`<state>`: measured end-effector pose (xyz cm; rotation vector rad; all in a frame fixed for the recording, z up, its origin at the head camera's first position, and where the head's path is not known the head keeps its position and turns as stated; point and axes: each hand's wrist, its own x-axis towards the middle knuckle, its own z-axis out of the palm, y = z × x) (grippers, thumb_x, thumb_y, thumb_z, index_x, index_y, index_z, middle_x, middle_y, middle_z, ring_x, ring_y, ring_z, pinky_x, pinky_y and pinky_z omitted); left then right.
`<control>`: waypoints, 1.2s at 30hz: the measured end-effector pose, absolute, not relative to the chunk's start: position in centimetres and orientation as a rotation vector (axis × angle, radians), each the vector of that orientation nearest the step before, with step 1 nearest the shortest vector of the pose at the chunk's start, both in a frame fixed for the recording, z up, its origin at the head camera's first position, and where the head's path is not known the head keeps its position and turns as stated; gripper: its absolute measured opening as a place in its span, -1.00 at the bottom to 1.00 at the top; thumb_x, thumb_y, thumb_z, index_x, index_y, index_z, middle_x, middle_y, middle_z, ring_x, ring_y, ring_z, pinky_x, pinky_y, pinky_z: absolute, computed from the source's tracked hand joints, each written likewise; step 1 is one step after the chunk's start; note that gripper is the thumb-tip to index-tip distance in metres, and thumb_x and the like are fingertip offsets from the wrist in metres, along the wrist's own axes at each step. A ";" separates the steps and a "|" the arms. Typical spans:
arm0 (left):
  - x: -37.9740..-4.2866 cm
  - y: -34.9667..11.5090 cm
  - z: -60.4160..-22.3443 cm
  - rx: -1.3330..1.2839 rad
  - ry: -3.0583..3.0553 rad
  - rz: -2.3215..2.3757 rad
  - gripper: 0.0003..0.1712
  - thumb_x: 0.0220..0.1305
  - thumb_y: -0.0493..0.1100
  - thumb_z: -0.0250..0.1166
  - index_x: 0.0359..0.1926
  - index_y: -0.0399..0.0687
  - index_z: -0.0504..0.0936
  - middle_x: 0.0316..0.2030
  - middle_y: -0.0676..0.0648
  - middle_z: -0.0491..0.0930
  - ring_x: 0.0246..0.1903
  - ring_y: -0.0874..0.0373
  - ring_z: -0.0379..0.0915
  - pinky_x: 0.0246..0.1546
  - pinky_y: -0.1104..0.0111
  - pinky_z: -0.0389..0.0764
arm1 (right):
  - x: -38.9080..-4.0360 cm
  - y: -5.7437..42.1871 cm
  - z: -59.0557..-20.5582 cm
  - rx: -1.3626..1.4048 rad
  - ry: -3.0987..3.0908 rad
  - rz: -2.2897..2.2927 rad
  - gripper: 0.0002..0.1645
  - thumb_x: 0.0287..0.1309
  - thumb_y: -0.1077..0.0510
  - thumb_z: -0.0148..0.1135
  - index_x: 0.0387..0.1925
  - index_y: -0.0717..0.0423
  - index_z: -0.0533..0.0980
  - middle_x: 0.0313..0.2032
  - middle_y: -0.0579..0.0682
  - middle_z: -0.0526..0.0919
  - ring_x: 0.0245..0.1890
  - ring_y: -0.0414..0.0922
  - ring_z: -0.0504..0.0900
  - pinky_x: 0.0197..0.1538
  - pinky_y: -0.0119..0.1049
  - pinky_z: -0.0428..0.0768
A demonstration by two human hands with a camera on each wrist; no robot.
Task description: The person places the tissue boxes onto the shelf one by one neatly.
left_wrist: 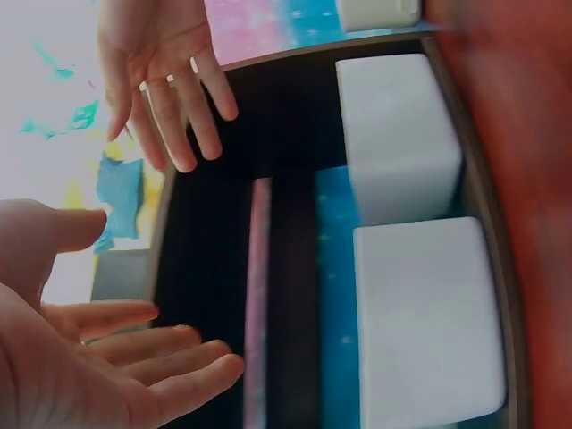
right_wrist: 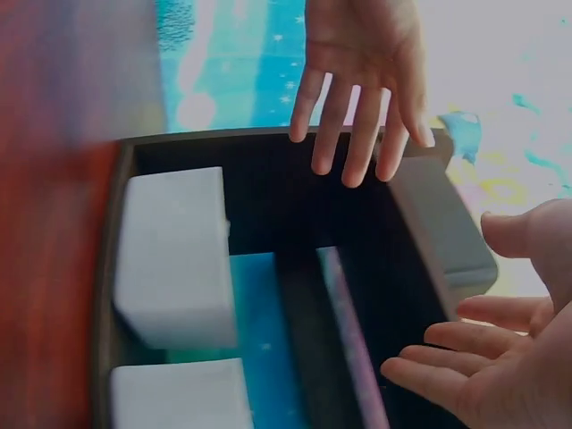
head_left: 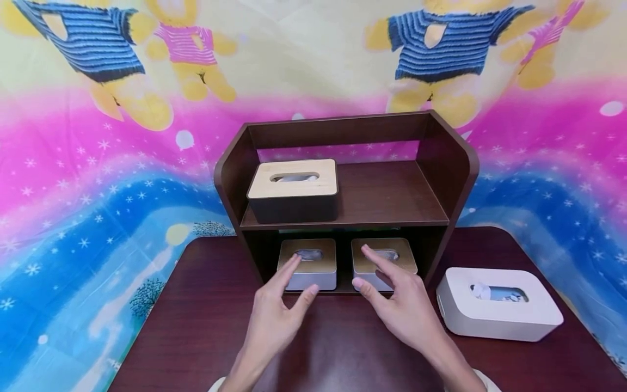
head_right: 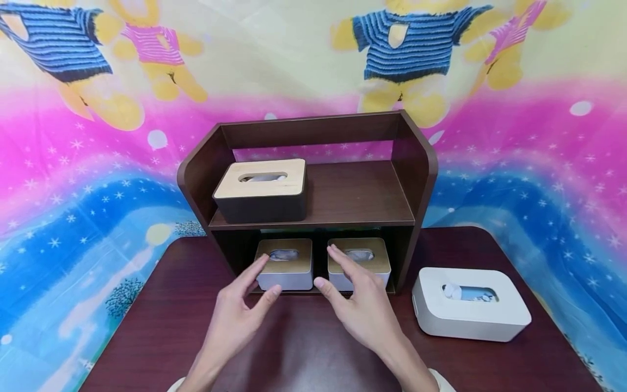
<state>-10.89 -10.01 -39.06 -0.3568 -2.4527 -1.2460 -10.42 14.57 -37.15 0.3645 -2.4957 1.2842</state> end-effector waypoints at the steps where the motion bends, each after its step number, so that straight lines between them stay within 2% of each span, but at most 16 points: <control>1: -10.9 -9.9 -39.5 -0.372 -2.478 -1.239 -0.25 0.39 0.07 0.50 0.51 0.00 0.53 0.48 -0.04 0.54 0.48 0.00 0.47 0.42 0.00 0.58 | -10.3 14.7 -37.5 0.342 -2.524 1.268 -0.27 0.39 -0.10 0.46 0.52 -0.16 0.49 0.44 0.02 0.60 0.21 0.11 0.78 0.21 0.02 0.74; 10: -11.2 -9.4 -42.5 -0.404 -2.672 -1.198 -0.19 0.38 0.22 0.47 0.46 -0.13 0.57 0.40 -0.16 0.61 0.43 -0.11 0.53 0.42 -0.12 0.55 | -9.7 15.9 -40.8 0.165 -2.713 1.181 -0.17 0.35 -0.25 0.45 0.51 -0.03 0.49 0.36 0.13 0.67 0.31 0.14 0.70 0.27 0.21 0.67; 18: -11.2 -8.3 -44.1 -0.406 -2.752 -1.228 -0.16 0.36 0.24 0.48 0.46 -0.15 0.57 0.41 -0.16 0.61 0.43 -0.10 0.53 0.43 -0.09 0.54 | -9.4 17.9 -43.5 0.081 -2.730 1.209 -0.18 0.36 -0.23 0.45 0.50 0.05 0.49 0.34 0.19 0.68 0.14 0.14 0.81 0.22 0.12 0.72; 28: -11.0 -4.1 -44.9 -0.538 -2.769 -1.257 -0.21 0.41 0.27 0.43 0.47 -0.04 0.56 0.43 -0.12 0.59 0.43 -0.08 0.53 0.43 -0.07 0.56 | -8.7 21.5 -43.5 0.016 -2.686 1.177 -0.23 0.41 -0.12 0.44 0.48 0.14 0.48 0.38 0.29 0.61 0.16 0.29 0.76 0.15 0.12 0.75; 36: -11.0 0.4 -45.3 -0.637 -2.792 -1.265 -0.21 0.42 0.30 0.39 0.49 -0.02 0.55 0.41 -0.06 0.61 0.42 -0.01 0.54 0.43 0.05 0.57 | -8.2 25.1 -43.3 -0.084 -2.701 1.085 -0.16 0.42 -0.20 0.41 0.51 0.16 0.45 0.42 0.38 0.53 0.23 0.37 0.68 0.17 0.18 0.69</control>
